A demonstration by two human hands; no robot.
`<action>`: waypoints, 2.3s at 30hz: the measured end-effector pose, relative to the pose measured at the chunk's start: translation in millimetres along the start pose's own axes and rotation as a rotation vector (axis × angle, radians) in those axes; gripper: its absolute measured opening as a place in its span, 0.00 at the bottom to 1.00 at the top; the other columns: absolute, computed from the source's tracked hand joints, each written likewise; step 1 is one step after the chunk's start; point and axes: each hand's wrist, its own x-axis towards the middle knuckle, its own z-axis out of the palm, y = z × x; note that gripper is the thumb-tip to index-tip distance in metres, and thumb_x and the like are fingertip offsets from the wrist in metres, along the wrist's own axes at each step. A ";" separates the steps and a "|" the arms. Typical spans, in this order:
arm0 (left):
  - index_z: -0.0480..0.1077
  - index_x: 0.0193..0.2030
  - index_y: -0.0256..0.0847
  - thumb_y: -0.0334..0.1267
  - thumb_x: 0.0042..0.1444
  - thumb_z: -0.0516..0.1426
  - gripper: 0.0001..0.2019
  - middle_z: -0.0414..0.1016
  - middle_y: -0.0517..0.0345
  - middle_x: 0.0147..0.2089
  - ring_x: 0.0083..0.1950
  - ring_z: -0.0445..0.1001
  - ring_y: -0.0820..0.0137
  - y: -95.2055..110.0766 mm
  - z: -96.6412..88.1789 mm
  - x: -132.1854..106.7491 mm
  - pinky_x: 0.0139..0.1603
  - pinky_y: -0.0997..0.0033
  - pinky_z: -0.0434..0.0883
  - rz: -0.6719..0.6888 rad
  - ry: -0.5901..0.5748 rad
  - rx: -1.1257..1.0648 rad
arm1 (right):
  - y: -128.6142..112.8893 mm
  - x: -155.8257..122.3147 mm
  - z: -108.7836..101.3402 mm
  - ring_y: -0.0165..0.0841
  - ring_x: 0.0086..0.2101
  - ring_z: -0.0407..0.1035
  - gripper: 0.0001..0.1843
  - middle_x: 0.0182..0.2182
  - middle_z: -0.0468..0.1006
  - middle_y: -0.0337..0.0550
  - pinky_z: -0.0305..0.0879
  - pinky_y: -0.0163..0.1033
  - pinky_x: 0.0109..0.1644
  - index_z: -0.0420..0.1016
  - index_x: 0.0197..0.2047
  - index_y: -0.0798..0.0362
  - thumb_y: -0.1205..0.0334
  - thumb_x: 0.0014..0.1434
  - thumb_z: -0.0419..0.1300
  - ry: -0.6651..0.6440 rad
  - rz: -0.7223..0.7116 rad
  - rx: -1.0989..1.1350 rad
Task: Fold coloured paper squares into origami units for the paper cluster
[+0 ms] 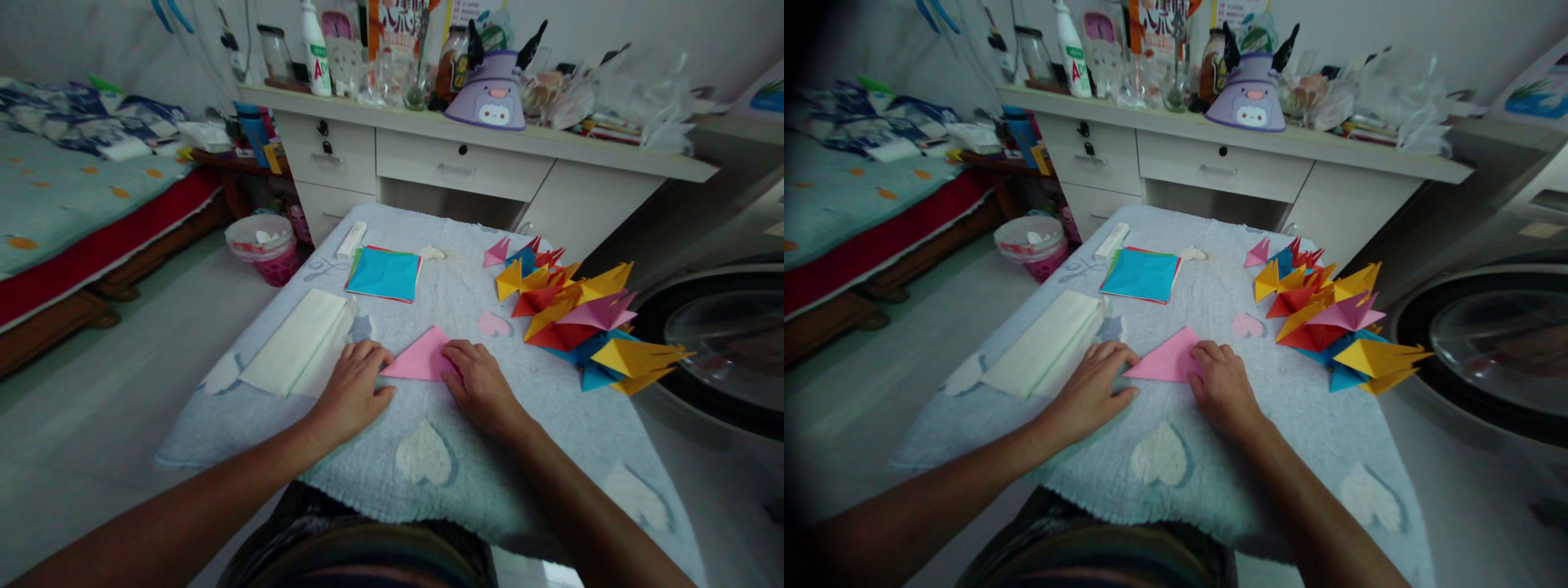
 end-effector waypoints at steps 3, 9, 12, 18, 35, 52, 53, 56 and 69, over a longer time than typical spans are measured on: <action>0.66 0.41 0.41 0.30 0.50 0.59 0.11 0.68 0.55 0.45 0.50 0.65 0.60 1.1 1.0 1.6 0.52 0.59 0.64 0.000 0.045 -0.054 | -1.6 -0.9 0.1 0.41 0.48 0.64 0.18 0.55 0.72 0.49 0.60 0.46 0.55 0.72 0.55 0.56 0.63 0.62 0.55 0.005 0.007 -0.009; 0.66 0.38 0.42 0.31 0.51 0.60 0.09 0.69 0.57 0.42 0.48 0.66 0.62 5.5 -0.3 5.7 0.51 0.60 0.64 -0.001 0.086 -0.123 | -4.3 -0.3 -0.9 0.41 0.48 0.64 0.18 0.55 0.72 0.49 0.60 0.46 0.54 0.72 0.55 0.55 0.63 0.62 0.54 -0.006 0.020 -0.023; 0.66 0.38 0.41 0.33 0.53 0.59 0.07 0.69 0.57 0.41 0.46 0.67 0.63 6.1 -0.5 6.4 0.49 0.60 0.64 -0.008 0.085 -0.146 | -4.3 -0.3 -0.3 0.41 0.48 0.64 0.18 0.55 0.72 0.48 0.60 0.46 0.55 0.72 0.55 0.55 0.63 0.62 0.55 -0.006 0.020 -0.025; 0.65 0.45 0.42 0.36 0.55 0.58 0.11 0.71 0.61 0.34 0.40 0.71 0.65 1.8 5.0 6.3 0.42 0.65 0.67 -0.072 0.029 -0.258 | -3.8 -1.2 1.9 0.41 0.49 0.64 0.18 0.55 0.72 0.49 0.60 0.46 0.54 0.71 0.55 0.54 0.62 0.63 0.54 0.000 0.019 -0.036; 0.60 0.57 0.40 0.32 0.57 0.52 0.19 0.69 0.63 0.30 0.35 0.72 0.68 1.7 8.0 5.4 0.38 0.68 0.67 -0.094 0.042 -0.246 | -4.1 -1.1 1.2 0.42 0.49 0.64 0.18 0.56 0.72 0.49 0.60 0.47 0.54 0.72 0.55 0.54 0.63 0.63 0.54 -0.002 0.026 -0.030; 0.55 0.62 0.37 0.31 0.61 0.47 0.21 0.70 0.63 0.27 0.32 0.74 0.66 5.5 -0.6 7.0 0.35 0.70 0.65 -0.114 -0.046 -0.084 | -14.9 3.2 -1.7 0.42 0.46 0.64 0.17 0.51 0.72 0.51 0.60 0.47 0.50 0.70 0.51 0.53 0.52 0.65 0.54 -0.002 0.073 -0.116; 0.55 0.63 0.37 0.30 0.61 0.47 0.22 0.71 0.62 0.27 0.32 0.75 0.66 5.5 -2.3 7.1 0.35 0.70 0.65 -0.118 -0.057 -0.060 | -17.2 4.3 -1.8 0.43 0.45 0.64 0.18 0.51 0.72 0.51 0.61 0.47 0.49 0.70 0.50 0.53 0.50 0.65 0.54 -0.006 0.087 -0.133; 0.54 0.63 0.37 0.30 0.60 0.48 0.24 0.73 0.61 0.28 0.33 0.76 0.65 2.7 -8.3 6.2 0.35 0.70 0.66 -0.126 -0.086 0.029 | -23.2 7.1 -1.7 0.45 0.45 0.64 0.21 0.49 0.71 0.52 0.61 0.48 0.45 0.69 0.49 0.52 0.45 0.63 0.54 -0.017 0.125 -0.177; 0.68 0.52 0.39 0.26 0.62 0.49 0.15 0.76 0.50 0.49 0.49 0.73 0.61 13.8 -3.4 -6.5 0.51 0.58 0.70 0.326 0.000 0.320 | -34.0 7.8 5.8 0.47 0.43 0.64 0.24 0.45 0.71 0.53 0.59 0.49 0.44 0.68 0.46 0.52 0.40 0.62 0.51 0.065 0.183 -0.244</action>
